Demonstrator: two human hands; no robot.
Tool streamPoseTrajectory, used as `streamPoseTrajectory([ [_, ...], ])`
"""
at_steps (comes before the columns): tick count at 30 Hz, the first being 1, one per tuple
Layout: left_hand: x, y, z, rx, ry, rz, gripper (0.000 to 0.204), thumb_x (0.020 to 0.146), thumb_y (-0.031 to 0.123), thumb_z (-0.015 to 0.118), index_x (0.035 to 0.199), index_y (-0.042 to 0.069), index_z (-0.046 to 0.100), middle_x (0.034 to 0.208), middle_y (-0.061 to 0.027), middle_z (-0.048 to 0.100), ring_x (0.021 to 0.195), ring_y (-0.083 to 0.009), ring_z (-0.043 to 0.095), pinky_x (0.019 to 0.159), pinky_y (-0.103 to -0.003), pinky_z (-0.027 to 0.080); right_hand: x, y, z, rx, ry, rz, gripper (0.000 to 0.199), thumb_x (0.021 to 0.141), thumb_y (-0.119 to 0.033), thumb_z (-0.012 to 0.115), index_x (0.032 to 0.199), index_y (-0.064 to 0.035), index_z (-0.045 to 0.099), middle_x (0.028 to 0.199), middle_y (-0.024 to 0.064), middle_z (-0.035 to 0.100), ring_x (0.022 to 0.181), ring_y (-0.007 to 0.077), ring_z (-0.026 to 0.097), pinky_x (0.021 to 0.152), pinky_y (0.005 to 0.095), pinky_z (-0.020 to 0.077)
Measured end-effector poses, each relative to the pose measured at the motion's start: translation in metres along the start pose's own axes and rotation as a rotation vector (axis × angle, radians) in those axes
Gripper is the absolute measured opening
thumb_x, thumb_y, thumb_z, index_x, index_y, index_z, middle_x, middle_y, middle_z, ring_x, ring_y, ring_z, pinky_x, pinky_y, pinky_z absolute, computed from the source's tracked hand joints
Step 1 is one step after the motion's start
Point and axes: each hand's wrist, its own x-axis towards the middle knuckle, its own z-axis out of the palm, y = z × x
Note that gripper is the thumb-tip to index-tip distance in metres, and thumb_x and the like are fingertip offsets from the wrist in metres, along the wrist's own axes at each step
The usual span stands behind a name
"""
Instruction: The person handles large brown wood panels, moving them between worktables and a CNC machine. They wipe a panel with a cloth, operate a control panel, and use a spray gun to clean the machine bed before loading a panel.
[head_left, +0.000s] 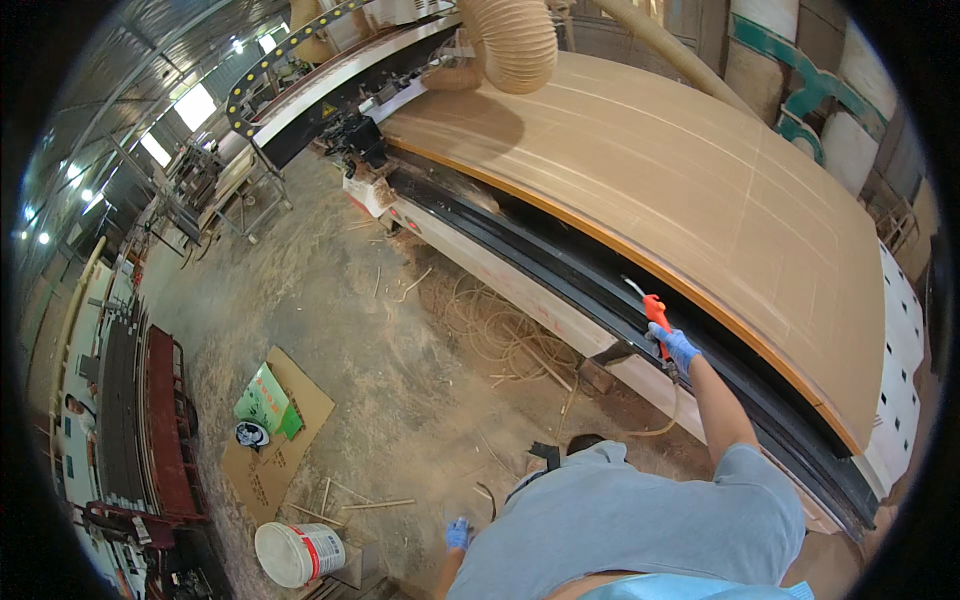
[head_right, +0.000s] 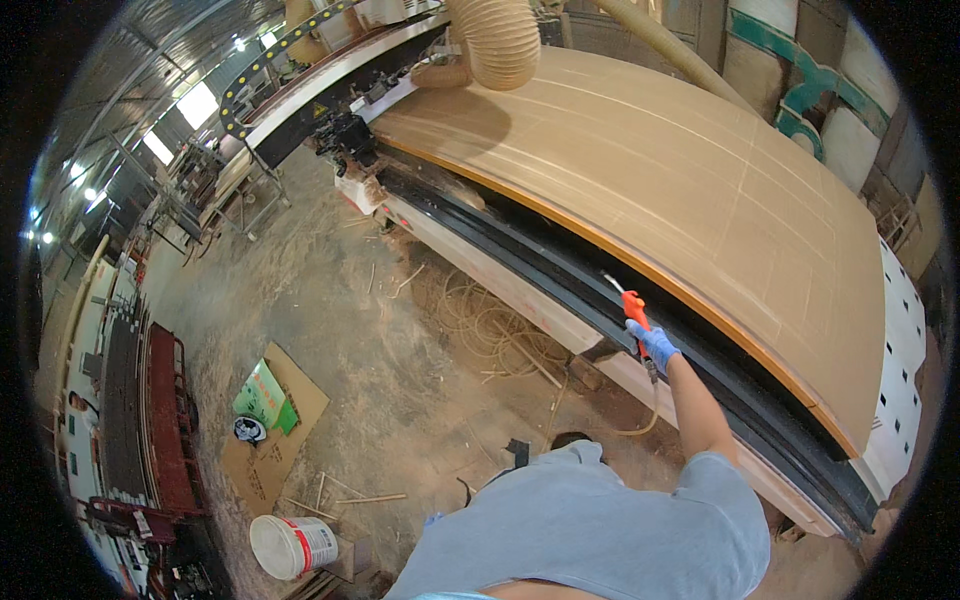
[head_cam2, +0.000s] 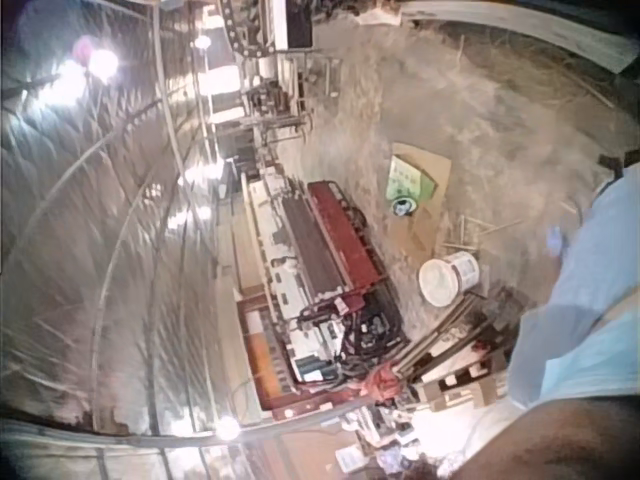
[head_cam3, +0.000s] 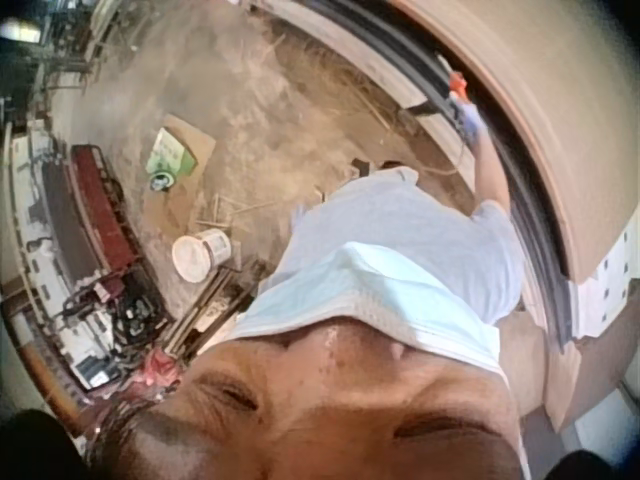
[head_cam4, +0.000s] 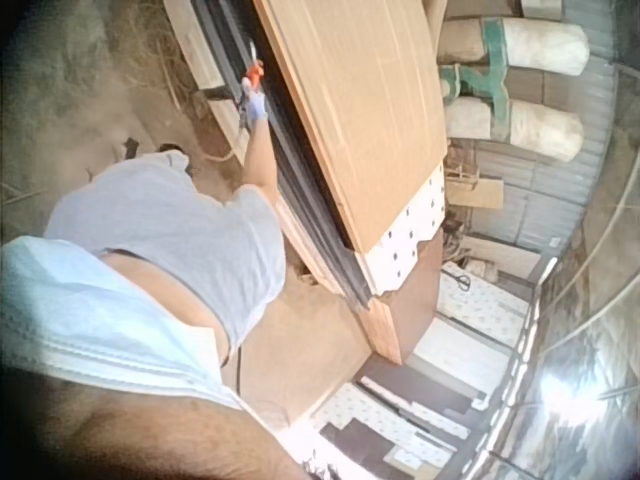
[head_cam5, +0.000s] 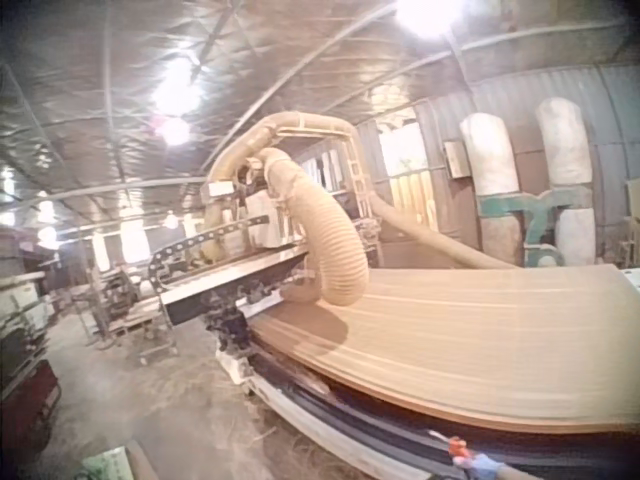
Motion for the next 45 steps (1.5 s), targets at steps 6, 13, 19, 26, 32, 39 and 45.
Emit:
streamPoseTrajectory([
  [6, 0.049, -0.031, -0.034, 0.218, 0.04, -0.053, 0.024, 0.087, 0.026, 0.054, 0.078, 0.004, 0.058, 0.081, -0.0099, 0.061, 0.067, -0.0226, 0.057, 0.056, -0.04, 0.047, 0.032, -0.034, 0.052, 0.104, -0.006, 0.011, 0.05, 0.074, -0.06, 0.061, 0.086, -0.0107, 0.061, 0.058, 0.0014, 0.053, 0.044, 0.0146, 0.046, 0.042, 0.029, 0.0371],
  [13, 0.103, 0.021, 0.011, 0.379, 0.021, 0.042, 0.021, 0.087, 0.027, 0.054, 0.078, 0.008, 0.057, 0.08, -0.0073, 0.061, 0.067, -0.0208, 0.058, 0.055, -0.039, 0.046, 0.135, -0.109, 0.087, 0.21, 0.099, 0.067, 0.053, 0.076, -0.066, 0.054, 0.09, -0.0155, 0.058, 0.059, -0.0019, 0.051, 0.039, 0.0114, 0.041, 0.036, 0.0264, 0.0318],
  [19, 0.147, 0.125, 0.063, 0.045, 0.043, 0.048, 0.018, 0.088, 0.028, 0.054, 0.083, 0.011, 0.054, 0.079, -0.0046, 0.06, 0.068, -0.0197, 0.058, 0.056, -0.04, 0.047, 0.24, -0.189, 0.154, 0.268, -0.067, -0.012, 0.055, 0.077, -0.065, 0.053, 0.092, -0.013, 0.058, 0.062, 0.0008, 0.054, 0.038, 0.0145, 0.044, 0.037, 0.0315, 0.0397],
  [26, 0.178, 0.238, 0.106, -0.231, 0.042, 0.087, 0.015, 0.089, 0.03, 0.054, 0.088, 0.015, 0.052, 0.079, -0.0014, 0.059, 0.07, -0.0183, 0.058, 0.057, -0.042, 0.048, 0.339, -0.291, 0.254, 0.265, -0.053, -0.098, 0.056, 0.076, -0.066, 0.055, 0.091, -0.0121, 0.059, 0.061, 0.0023, 0.053, 0.042, 0.0159, 0.045, 0.038, 0.0334, 0.0393],
  [32, 0.203, 0.286, 0.099, -0.272, 0.041, -0.01, 0.016, 0.088, 0.03, 0.053, 0.092, 0.015, 0.054, 0.079, -0.0043, 0.059, 0.069, -0.0197, 0.057, 0.054, -0.041, 0.047, 0.38, -0.356, 0.327, 0.187, -0.113, -0.113, 0.054, 0.078, -0.063, 0.055, 0.091, -0.0108, 0.058, 0.058, 0.0022, 0.053, 0.039, 0.0152, 0.044, 0.037, 0.0317, 0.0377],
  [39, 0.284, 0.345, 0.04, 0.201, 0.019, -0.064, 0.015, 0.088, 0.027, 0.053, 0.096, 0.015, 0.054, 0.083, -0.0049, 0.059, 0.073, -0.0211, 0.057, 0.057, -0.04, 0.048, 0.451, -0.39, 0.319, 0.554, 0.238, -0.126, 0.045, 0.077, -0.058, 0.061, 0.077, -0.0128, 0.057, 0.058, -0.0002, 0.052, 0.044, 0.0129, 0.048, 0.04, 0.0271, 0.0361],
  [45, 0.378, 0.408, -0.006, 0.145, -0.019, -0.083, 0.019, 0.087, 0.027, 0.054, 0.103, 0.016, 0.052, 0.089, -0.005, 0.058, 0.077, -0.0219, 0.057, 0.059, -0.041, 0.048, 0.466, -0.367, 0.291, 0.671, 0.443, -0.172, 0.042, 0.076, -0.055, 0.065, 0.071, -0.0154, 0.052, 0.058, -0.0003, 0.05, 0.046, 0.0124, 0.05, 0.04, 0.0267, 0.0369],
])
